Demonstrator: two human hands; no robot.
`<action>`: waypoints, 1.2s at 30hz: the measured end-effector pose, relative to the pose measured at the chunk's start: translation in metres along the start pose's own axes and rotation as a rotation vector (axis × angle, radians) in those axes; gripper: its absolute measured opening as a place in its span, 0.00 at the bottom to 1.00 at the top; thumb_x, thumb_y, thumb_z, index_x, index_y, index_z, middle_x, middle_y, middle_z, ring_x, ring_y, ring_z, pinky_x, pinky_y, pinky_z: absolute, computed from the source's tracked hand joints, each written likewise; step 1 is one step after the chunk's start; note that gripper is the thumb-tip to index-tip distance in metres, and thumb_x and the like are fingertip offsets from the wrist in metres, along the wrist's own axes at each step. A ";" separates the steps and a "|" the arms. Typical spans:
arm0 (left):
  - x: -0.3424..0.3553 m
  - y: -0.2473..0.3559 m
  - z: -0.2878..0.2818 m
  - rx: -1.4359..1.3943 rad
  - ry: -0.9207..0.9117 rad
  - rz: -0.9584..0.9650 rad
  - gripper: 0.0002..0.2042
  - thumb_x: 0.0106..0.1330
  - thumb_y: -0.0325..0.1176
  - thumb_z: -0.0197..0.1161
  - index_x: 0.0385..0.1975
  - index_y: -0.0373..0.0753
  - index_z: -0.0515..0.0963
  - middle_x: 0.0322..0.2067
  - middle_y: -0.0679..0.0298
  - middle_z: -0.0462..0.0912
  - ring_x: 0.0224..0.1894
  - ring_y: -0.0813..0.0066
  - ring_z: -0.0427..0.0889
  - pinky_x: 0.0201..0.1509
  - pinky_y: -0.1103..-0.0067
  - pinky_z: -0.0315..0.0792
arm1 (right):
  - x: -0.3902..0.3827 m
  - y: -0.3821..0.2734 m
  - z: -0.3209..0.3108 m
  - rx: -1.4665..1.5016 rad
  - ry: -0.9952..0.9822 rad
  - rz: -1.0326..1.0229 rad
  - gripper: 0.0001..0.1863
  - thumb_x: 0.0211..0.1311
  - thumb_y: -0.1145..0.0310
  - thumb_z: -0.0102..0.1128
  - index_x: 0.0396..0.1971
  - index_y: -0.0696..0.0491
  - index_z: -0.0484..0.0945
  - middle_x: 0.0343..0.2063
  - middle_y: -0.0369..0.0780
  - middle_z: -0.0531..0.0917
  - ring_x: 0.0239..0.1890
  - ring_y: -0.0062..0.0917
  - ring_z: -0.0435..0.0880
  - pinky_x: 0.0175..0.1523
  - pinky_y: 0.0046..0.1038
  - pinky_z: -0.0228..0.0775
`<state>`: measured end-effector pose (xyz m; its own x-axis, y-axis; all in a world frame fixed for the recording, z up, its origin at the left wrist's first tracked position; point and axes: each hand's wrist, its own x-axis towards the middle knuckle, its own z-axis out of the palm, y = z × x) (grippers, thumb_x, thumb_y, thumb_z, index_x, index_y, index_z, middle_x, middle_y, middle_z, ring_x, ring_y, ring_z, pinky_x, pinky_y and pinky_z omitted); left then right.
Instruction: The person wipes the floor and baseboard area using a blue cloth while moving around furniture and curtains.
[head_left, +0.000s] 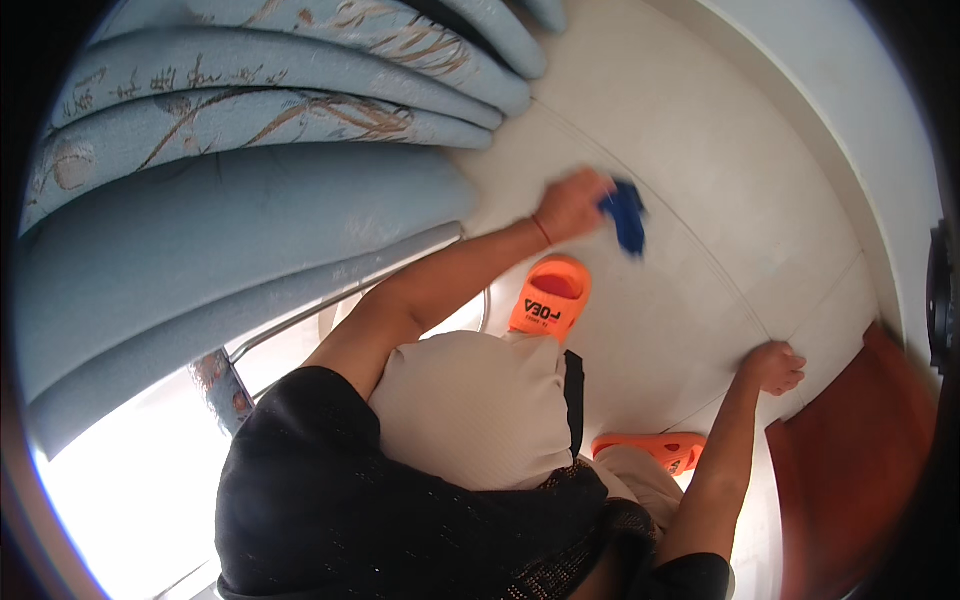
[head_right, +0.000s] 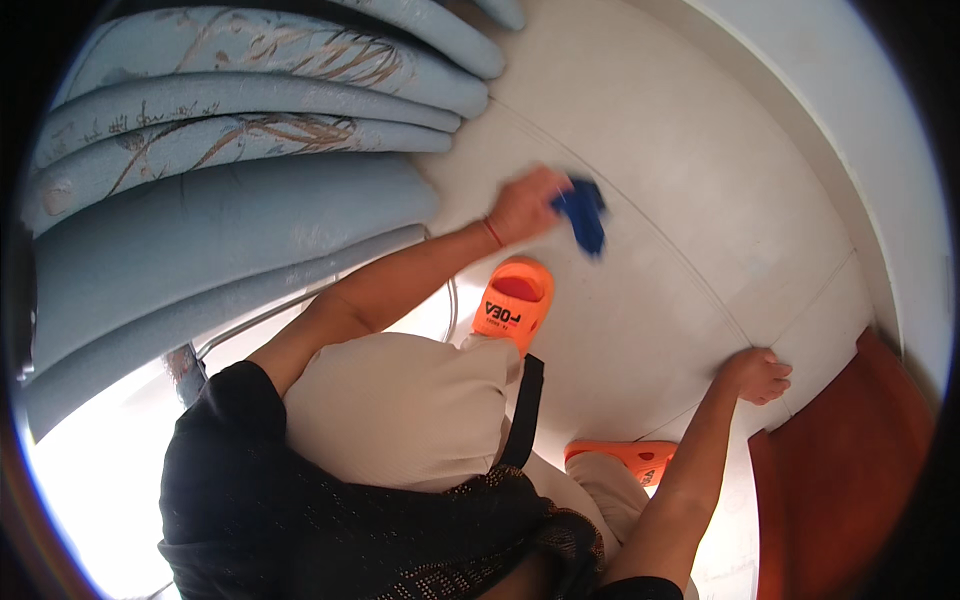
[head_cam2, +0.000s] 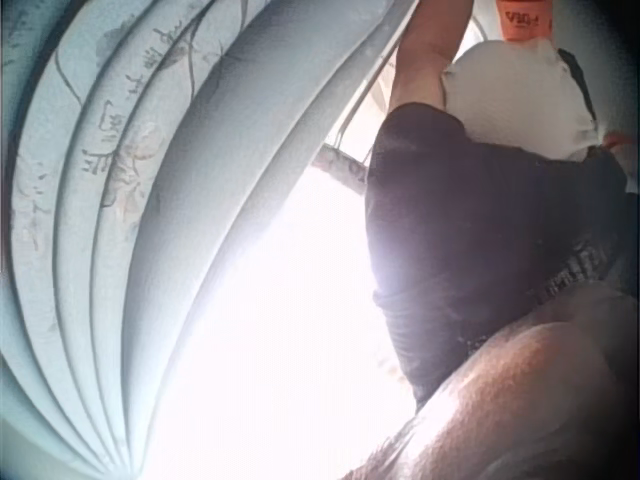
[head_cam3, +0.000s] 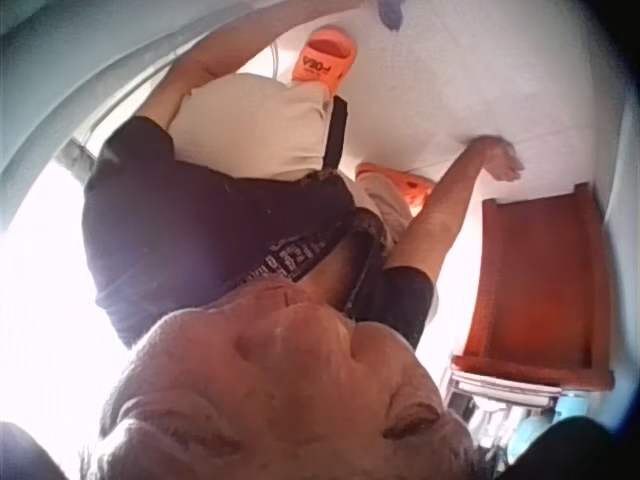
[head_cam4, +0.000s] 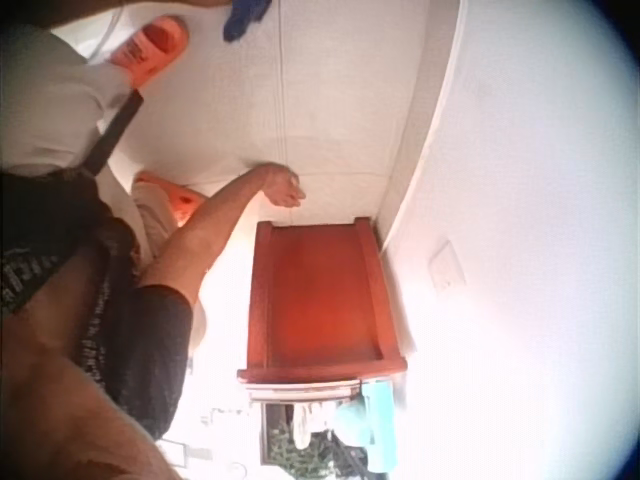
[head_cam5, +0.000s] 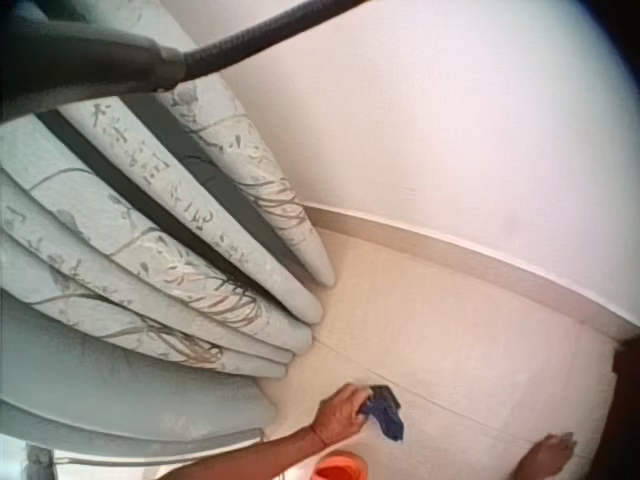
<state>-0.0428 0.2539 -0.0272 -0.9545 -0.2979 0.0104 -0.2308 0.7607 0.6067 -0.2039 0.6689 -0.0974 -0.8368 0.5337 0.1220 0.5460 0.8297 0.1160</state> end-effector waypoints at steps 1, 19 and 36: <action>0.007 -0.023 -0.013 0.102 0.131 -0.162 0.17 0.44 0.25 0.60 0.39 0.41 0.75 0.37 0.56 0.75 0.40 0.56 0.76 0.42 0.69 0.73 | 0.005 0.001 -0.003 0.003 -0.004 0.017 0.23 0.60 0.56 0.34 0.52 0.50 0.66 0.53 0.42 0.68 0.59 0.37 0.64 0.57 0.43 0.56; -0.008 -0.037 -0.007 0.433 -0.005 -0.399 0.14 0.47 0.29 0.58 0.35 0.39 0.68 0.34 0.53 0.72 0.35 0.53 0.75 0.36 0.62 0.72 | 0.009 0.009 0.016 -0.023 0.186 -0.035 0.19 0.59 0.57 0.37 0.45 0.51 0.68 0.47 0.42 0.70 0.52 0.36 0.68 0.53 0.41 0.59; 0.166 -0.118 -0.068 0.508 0.138 -0.556 0.26 0.52 0.32 0.55 0.55 0.40 0.67 0.46 0.46 0.74 0.47 0.49 0.74 0.50 0.65 0.71 | -0.004 -0.003 0.007 -0.005 0.048 -0.022 0.24 0.61 0.56 0.35 0.54 0.51 0.65 0.56 0.45 0.65 0.60 0.37 0.61 0.59 0.44 0.54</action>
<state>-0.1609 0.0759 -0.0431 -0.6480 -0.7584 -0.0704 -0.7606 0.6394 0.1123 -0.2024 0.6649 -0.1053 -0.8461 0.5065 0.1659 0.5275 0.8403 0.1246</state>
